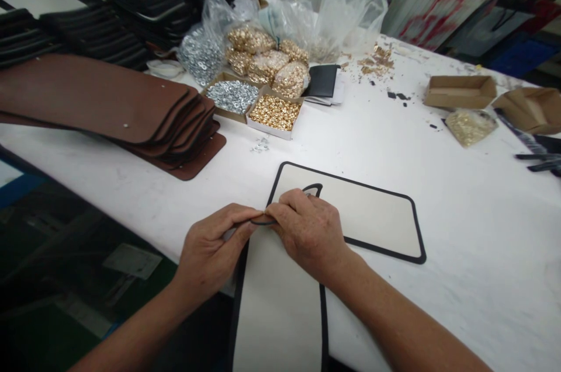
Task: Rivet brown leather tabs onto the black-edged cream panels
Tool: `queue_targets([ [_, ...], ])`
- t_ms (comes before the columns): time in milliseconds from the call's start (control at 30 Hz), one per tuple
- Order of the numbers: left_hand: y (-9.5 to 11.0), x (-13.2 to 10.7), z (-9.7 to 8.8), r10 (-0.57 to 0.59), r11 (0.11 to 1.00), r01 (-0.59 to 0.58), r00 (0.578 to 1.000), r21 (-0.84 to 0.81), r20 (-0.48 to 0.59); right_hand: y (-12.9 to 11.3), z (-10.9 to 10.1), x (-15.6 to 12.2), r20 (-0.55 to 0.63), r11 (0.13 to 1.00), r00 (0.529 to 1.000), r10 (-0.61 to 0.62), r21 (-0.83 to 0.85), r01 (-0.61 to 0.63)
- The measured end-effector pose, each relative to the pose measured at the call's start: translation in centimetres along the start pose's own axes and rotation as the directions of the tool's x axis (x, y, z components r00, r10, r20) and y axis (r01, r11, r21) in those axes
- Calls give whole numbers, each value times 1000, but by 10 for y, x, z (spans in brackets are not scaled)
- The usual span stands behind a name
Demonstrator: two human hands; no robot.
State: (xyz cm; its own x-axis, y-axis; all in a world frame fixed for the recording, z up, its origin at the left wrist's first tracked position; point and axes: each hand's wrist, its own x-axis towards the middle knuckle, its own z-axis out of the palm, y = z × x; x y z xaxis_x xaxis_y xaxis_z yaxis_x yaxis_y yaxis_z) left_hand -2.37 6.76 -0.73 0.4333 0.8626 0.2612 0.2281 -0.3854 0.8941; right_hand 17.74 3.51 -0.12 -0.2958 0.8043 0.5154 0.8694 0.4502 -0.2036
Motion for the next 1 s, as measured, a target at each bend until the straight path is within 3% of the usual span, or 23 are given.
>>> queue_targets([
  [333, 1, -1, 0, 123, 991, -122, 992, 49, -7, -3, 1, 0, -32, 999, 999, -25, 33, 26],
  [533, 3, -1, 3, 22, 999, -20, 998, 34, -56, 3, 5, 0, -89, 994, 996, 17, 107, -8],
  [733, 6, -6, 5, -91, 980, 132, 963, 150, -255, 15, -6, 4, -215, 967, 962, 171, 225, -122],
  [900, 23, -49, -6, -231, 938, 298, 917, 174, -325, 47, -30, -3, -210, 894, 869, 447, 109, -434],
  [1000, 22, -94, -9, -380, 888, 444, 854, 118, -355, 57, -43, -5, -227, 863, 836, 499, 52, -502],
])
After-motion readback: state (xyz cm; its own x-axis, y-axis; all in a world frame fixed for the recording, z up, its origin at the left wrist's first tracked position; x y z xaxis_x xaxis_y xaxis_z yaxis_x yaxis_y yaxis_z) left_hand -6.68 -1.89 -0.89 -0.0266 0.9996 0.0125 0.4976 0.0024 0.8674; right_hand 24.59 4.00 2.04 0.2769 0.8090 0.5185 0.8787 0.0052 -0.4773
